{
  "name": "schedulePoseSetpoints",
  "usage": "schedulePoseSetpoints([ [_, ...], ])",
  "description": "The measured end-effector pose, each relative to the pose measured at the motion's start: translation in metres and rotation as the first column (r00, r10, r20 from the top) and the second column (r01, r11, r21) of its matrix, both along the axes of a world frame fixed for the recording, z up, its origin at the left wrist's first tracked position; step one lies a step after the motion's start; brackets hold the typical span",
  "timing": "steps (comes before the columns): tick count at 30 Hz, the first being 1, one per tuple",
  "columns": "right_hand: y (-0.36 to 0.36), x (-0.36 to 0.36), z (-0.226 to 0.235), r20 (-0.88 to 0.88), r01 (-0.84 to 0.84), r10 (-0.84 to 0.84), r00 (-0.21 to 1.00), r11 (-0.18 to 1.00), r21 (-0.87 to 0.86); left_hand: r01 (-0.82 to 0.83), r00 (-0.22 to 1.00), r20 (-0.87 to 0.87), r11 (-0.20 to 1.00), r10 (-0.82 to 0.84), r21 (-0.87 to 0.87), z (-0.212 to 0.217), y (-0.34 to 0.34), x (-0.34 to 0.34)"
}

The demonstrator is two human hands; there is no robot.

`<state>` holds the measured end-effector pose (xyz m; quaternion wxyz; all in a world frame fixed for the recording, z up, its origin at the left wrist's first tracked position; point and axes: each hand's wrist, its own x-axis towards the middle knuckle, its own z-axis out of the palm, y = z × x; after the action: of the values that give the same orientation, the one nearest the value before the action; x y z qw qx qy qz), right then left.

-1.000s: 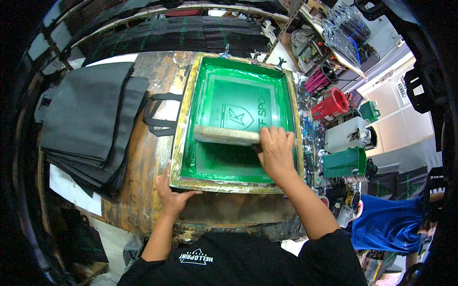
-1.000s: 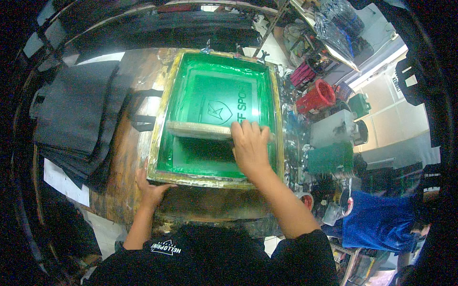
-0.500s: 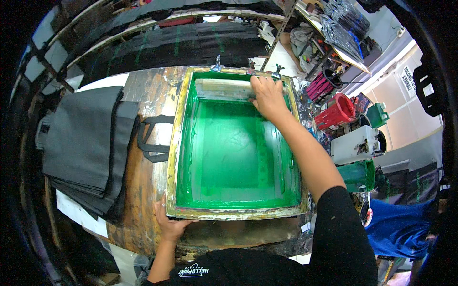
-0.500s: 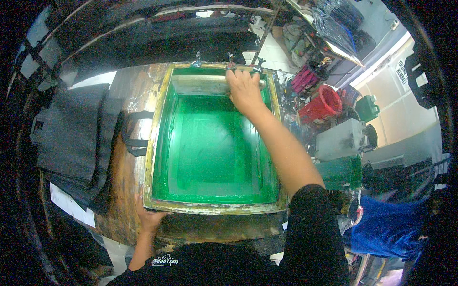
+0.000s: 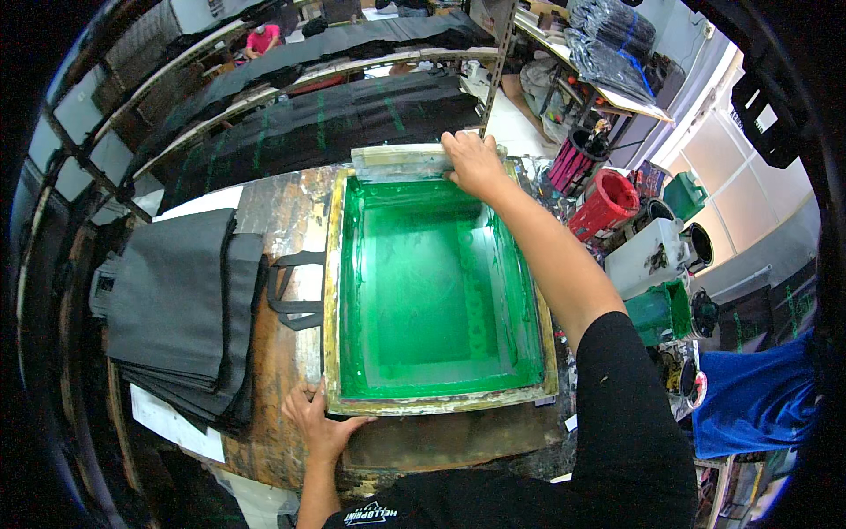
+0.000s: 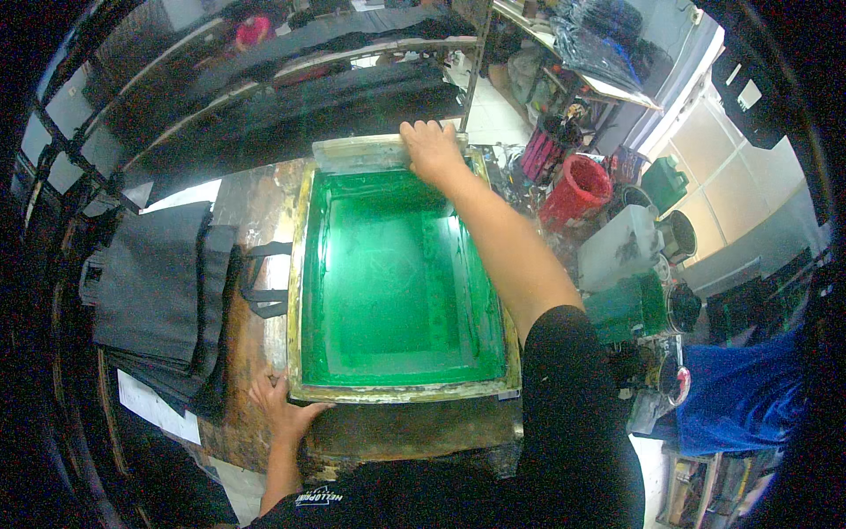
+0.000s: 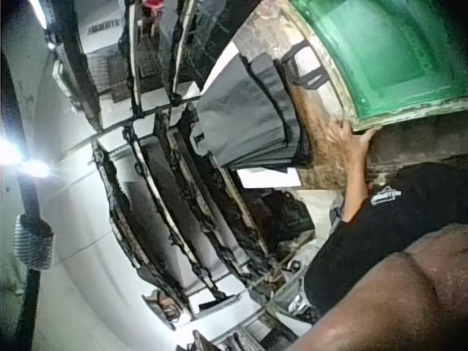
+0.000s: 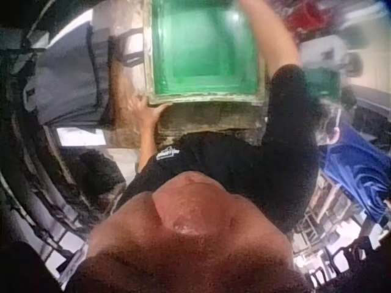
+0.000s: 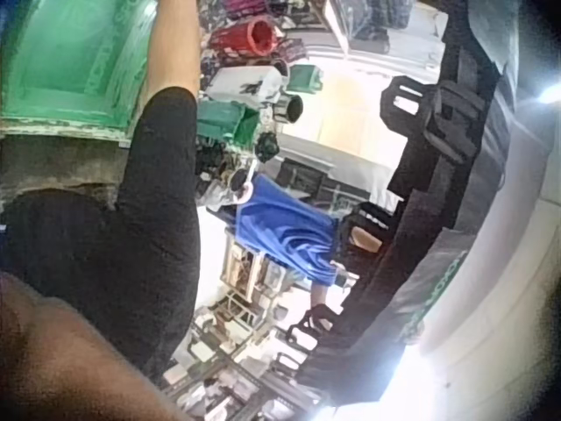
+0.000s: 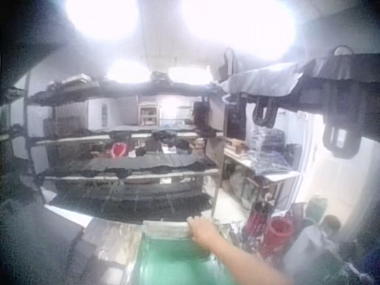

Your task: The person performs screen printing on black tote bags using a squeegee and green ink. They repeatedly place a bag on a table, pull ink across a screen to print a logo, and hand the finished bag to a colleague.

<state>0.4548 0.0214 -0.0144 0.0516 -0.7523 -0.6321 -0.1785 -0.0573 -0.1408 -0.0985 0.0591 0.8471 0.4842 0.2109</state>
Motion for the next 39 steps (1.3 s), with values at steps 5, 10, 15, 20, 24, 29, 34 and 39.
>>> schedulePoseSetpoints([
  [5,-0.003,-0.005,-0.028,0.117,-0.014,-0.018,0.993,0.964,0.266,0.052,0.997,0.053,0.996,-0.048,-0.074,0.002,0.005,0.001],
  [10,0.001,-0.014,-0.058,0.153,0.012,-0.054,0.987,0.964,0.266,0.056,0.998,0.044,0.995,-0.053,-0.085,-0.001,0.004,-0.001],
  [15,0.012,-0.01,-0.045,0.136,0.035,-0.064,0.989,0.978,0.203,0.078,0.997,0.029,0.994,-0.076,-0.074,0.001,0.005,0.001],
  [20,0.007,-0.015,-0.038,0.07,0.032,-0.041,0.997,0.992,0.125,0.131,0.98,0.158,0.99,-0.121,-0.056,0.0,0.01,-0.004],
  [24,-0.001,-0.027,-0.041,0.09,-0.006,-0.005,0.996,0.993,0.118,0.197,0.922,0.315,0.973,-0.225,0.118,0.021,0.052,0.015],
  [29,-0.008,-0.019,-0.037,0.056,-0.044,0.039,0.998,0.995,0.09,0.359,0.839,0.286,0.866,-0.463,0.347,0.077,0.189,0.182],
  [34,0.002,0.004,-0.029,-0.113,-0.183,0.193,0.975,0.979,0.092,0.353,0.912,-0.241,0.934,-0.331,0.054,0.086,0.292,0.276],
  [39,-0.037,0.01,-0.032,-0.027,-0.031,0.035,0.999,0.991,0.131,0.359,0.933,-0.095,0.9,-0.346,0.249,0.046,0.307,0.275],
])
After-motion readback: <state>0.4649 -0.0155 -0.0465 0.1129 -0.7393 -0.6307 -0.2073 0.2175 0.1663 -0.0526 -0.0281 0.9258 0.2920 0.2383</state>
